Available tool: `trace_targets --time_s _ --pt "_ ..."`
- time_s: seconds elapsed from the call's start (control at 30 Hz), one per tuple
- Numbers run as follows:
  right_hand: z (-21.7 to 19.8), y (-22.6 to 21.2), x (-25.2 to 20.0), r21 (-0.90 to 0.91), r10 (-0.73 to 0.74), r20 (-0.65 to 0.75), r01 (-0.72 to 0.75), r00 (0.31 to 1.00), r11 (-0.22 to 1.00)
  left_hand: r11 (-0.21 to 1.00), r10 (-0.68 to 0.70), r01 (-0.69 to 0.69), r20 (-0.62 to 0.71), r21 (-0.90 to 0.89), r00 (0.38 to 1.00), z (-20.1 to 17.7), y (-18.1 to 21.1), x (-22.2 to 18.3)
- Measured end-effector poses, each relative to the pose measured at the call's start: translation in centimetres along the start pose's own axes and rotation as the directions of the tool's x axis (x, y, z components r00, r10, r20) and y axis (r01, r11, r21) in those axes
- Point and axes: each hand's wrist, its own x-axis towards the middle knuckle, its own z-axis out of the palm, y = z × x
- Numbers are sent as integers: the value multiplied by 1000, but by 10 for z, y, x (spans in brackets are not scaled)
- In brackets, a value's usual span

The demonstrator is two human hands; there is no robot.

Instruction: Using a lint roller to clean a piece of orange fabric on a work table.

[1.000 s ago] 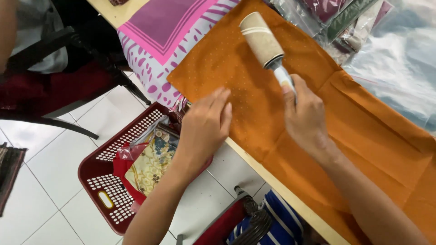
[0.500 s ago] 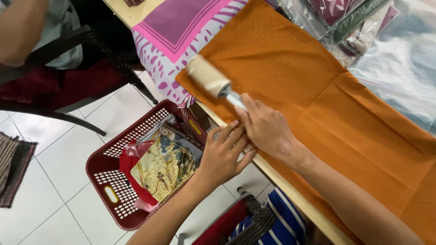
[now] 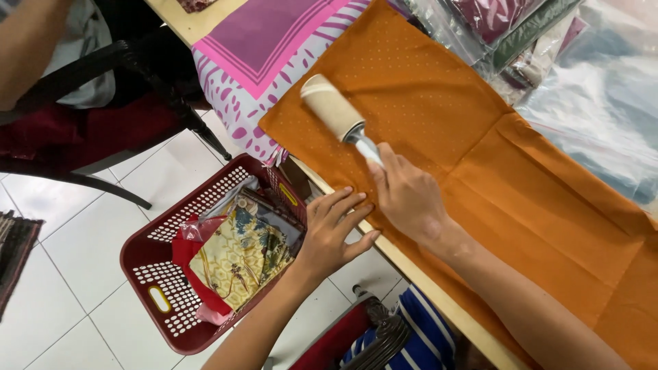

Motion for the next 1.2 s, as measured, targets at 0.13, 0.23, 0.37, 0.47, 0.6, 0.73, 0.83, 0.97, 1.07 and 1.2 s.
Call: trace_targets --time_s 0.13,0.23,0.37,0.47,0.6,0.73,0.83,0.97,1.07,1.2 --pt "0 -11 0 -43 -75 126 81 989 996 1000 -5 5 1 9 1000 0 2 2" --pt "-8 -21 -1 26 -157 179 155 971 988 1000 11 -10 -27 26 1000 3 0 0" --pt "-6 -10 -10 79 -148 200 135 969 988 999 22 -21 -20 30 1000 1 4 2" --pt "-16 -3 -16 5 -76 121 76 990 997 997 21 -18 -35 71 999 -5 13 -1" --pt "-20 2 -28 -106 -9 62 16 998 994 994 21 -17 -39 109 999 -6 17 -12" --pt "-13 -12 -48 -109 -57 111 69 992 992 995 28 -26 -20 98 999 -10 19 -16" --pt "-28 -21 -46 -69 -111 169 125 979 990 996 56 -54 -19 70 998 -16 16 -19" --pt "-48 -14 -53 -45 -68 105 73 992 996 997 68 -73 -171 -26 983 -19 -37 -37" --pt "-54 -3 -62 -93 -1 48 5 999 996 999 -14 28 -290 43 957 -58 -43 40" --pt "-48 6 -68 -191 10 12 -7 1000 982 997 -70 70 23 10 997 -65 -96 122"
